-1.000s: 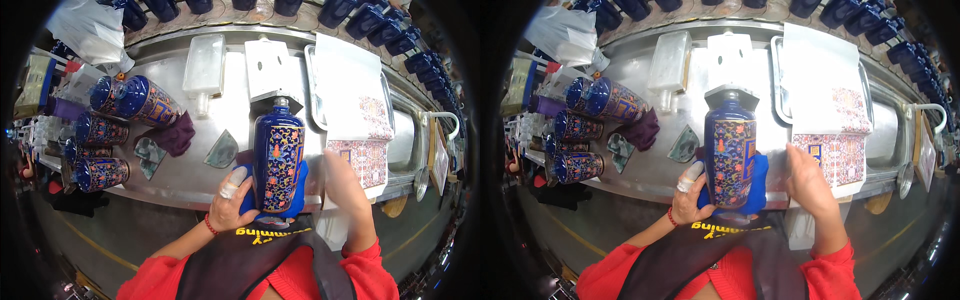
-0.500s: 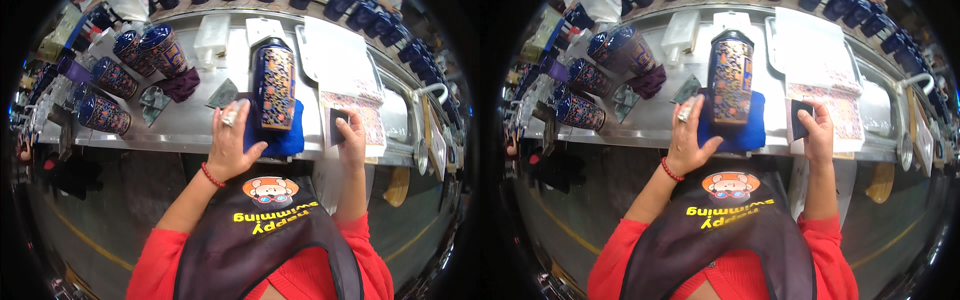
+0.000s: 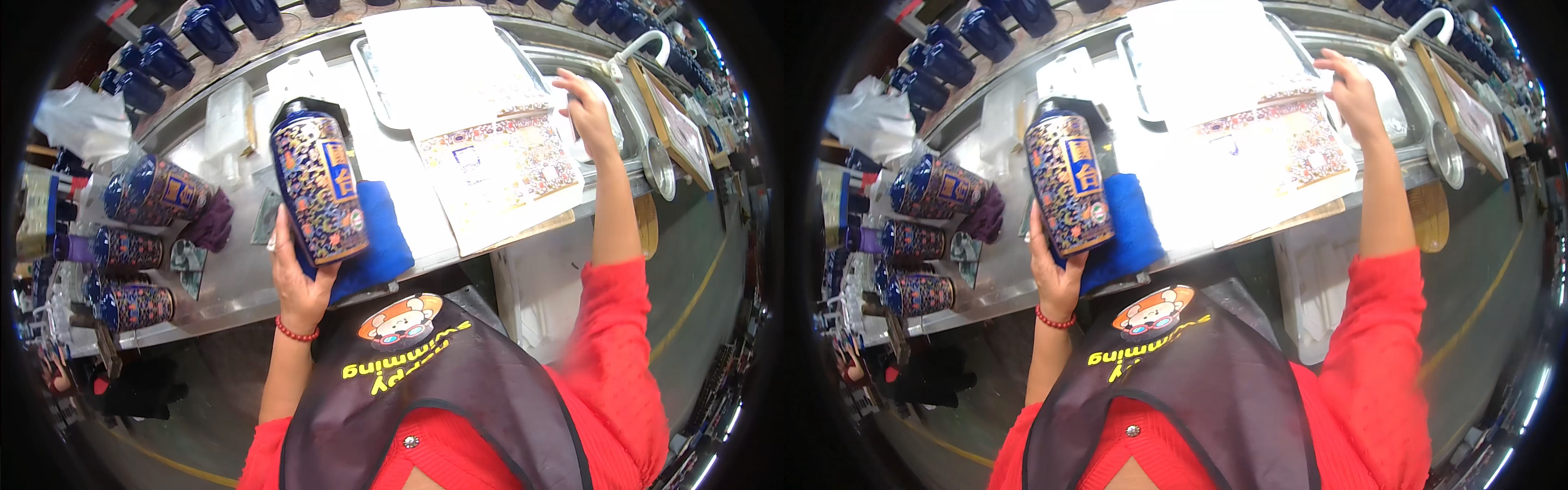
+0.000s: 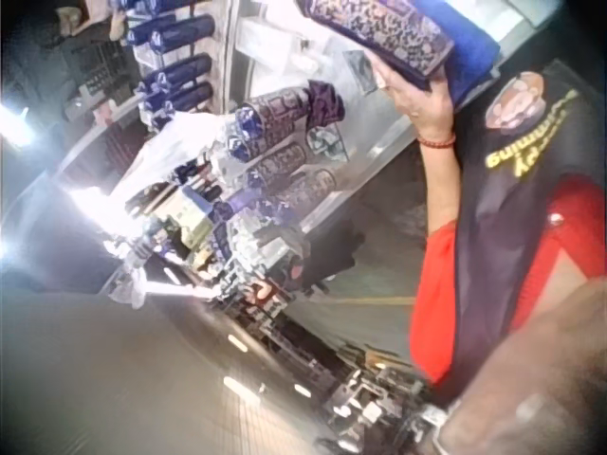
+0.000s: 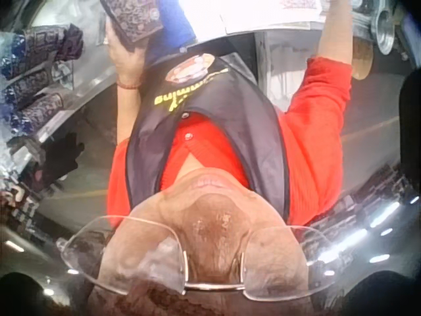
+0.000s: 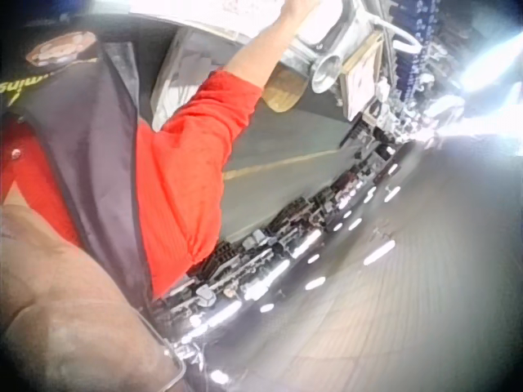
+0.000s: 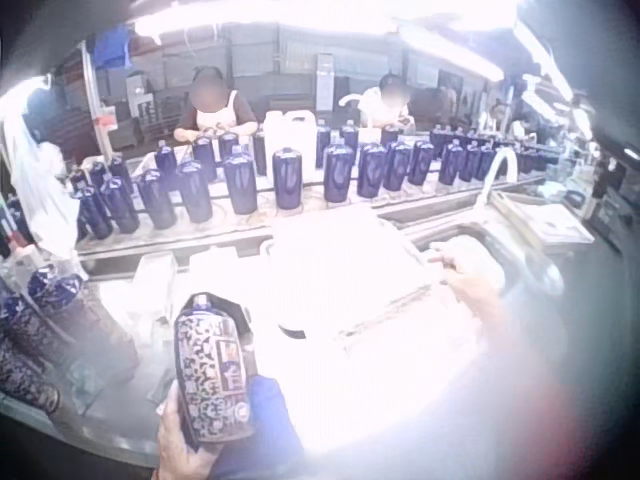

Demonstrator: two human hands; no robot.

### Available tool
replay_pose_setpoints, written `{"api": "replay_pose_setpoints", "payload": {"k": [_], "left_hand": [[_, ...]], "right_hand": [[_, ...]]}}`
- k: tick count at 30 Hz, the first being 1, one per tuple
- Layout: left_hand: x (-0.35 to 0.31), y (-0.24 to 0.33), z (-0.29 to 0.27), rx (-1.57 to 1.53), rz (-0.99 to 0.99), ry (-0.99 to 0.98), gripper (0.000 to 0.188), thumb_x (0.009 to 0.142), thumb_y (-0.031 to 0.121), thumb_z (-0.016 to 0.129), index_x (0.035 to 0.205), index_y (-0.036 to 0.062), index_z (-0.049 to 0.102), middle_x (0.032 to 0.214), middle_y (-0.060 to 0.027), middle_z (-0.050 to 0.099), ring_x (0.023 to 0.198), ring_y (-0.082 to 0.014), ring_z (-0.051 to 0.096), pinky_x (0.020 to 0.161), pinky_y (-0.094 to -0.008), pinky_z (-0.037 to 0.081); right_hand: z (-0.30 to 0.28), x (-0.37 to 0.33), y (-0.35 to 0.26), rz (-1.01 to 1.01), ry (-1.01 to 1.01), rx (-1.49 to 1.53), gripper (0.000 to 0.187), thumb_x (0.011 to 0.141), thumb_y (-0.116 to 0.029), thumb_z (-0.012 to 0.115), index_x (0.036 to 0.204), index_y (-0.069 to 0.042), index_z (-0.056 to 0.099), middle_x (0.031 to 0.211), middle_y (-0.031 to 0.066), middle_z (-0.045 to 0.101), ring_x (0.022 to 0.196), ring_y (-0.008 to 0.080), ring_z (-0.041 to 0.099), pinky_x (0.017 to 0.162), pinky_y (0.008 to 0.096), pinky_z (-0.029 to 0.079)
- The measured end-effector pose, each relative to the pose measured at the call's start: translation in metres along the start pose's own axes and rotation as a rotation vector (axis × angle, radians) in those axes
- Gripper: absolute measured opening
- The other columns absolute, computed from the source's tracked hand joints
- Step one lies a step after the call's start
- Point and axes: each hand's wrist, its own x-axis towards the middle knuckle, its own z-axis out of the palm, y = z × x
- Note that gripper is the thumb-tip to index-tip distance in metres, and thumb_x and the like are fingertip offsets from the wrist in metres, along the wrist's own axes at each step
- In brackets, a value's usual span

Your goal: The person applies decorative stickers to a blue cylindrical container, smoothing them with fingers and a small black tool. They handle sheets of stickers, peel off backing paper, and press the stickers onto the container's surface.

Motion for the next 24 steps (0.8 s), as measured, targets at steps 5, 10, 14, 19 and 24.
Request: {"api": "replay_pose_setpoints", "payload": {"k": [5,10,14,19,24], "left_hand": [[-0.003,-0.002,0.000,-0.074,-0.065,-0.016,0.103,0.089,0.051,0.076,0.157,-0.0083,0.026,0.151,-0.0242,0.044,0.136,-0.0332,0.049,0.114,-0.0428,0.038],[-0.003,-0.001,0.003,-0.114,-0.065,0.011,0.100,0.092,0.048,0.075,0.157,-0.0087,0.024,0.149,-0.0212,0.049,0.131,-0.0289,0.056,0.110,-0.0392,0.044],[-0.004,0.000,0.004,-0.176,-0.078,0.015,0.108,0.089,0.056,0.075,0.157,-0.0089,0.023,0.148,-0.0222,0.050,0.131,-0.0292,0.056,0.110,-0.0394,0.044],[-0.007,-0.001,0.003,-0.097,-0.085,0.025,0.108,0.089,0.056,0.075,0.157,-0.0092,0.022,0.149,-0.0219,0.048,0.132,-0.0286,0.054,0.111,-0.0397,0.042],[-0.011,-0.003,0.001,-0.144,-0.097,0.012,0.110,0.088,0.055,0.076,0.158,-0.0089,0.021,0.151,-0.0209,0.046,0.134,-0.0280,0.052,0.113,-0.0397,0.039]], "right_hand": [[0.016,0.070,0.061,-0.208,-0.198,-0.798,0.054,0.088,0.011,0.048,0.125,-0.019,0.073,0.149,0.0099,0.054,0.135,0.0322,0.051,0.113,0.0380,0.042],[0.048,0.089,0.056,-0.141,-0.378,-1.163,0.072,0.084,0.013,0.058,0.138,-0.035,0.066,0.158,0.0051,0.044,0.144,0.0284,0.041,0.112,0.0509,0.044],[0.056,0.095,0.047,-0.028,-0.377,-1.242,0.077,0.084,0.011,0.062,0.142,-0.040,0.061,0.159,0.0030,0.044,0.144,0.0270,0.041,0.106,0.0580,0.043],[0.039,0.108,0.067,-0.043,-0.346,-1.243,0.064,0.083,0.006,0.060,0.133,-0.033,0.069,0.152,0.0043,0.051,0.139,0.0282,0.046,0.102,0.0573,0.045],[-0.026,0.089,0.082,0.510,0.066,0.003,0.031,0.090,-0.004,0.051,0.114,-0.008,0.071,0.105,0.0073,0.070,0.097,0.0214,0.066,0.077,0.0485,0.059]]}}
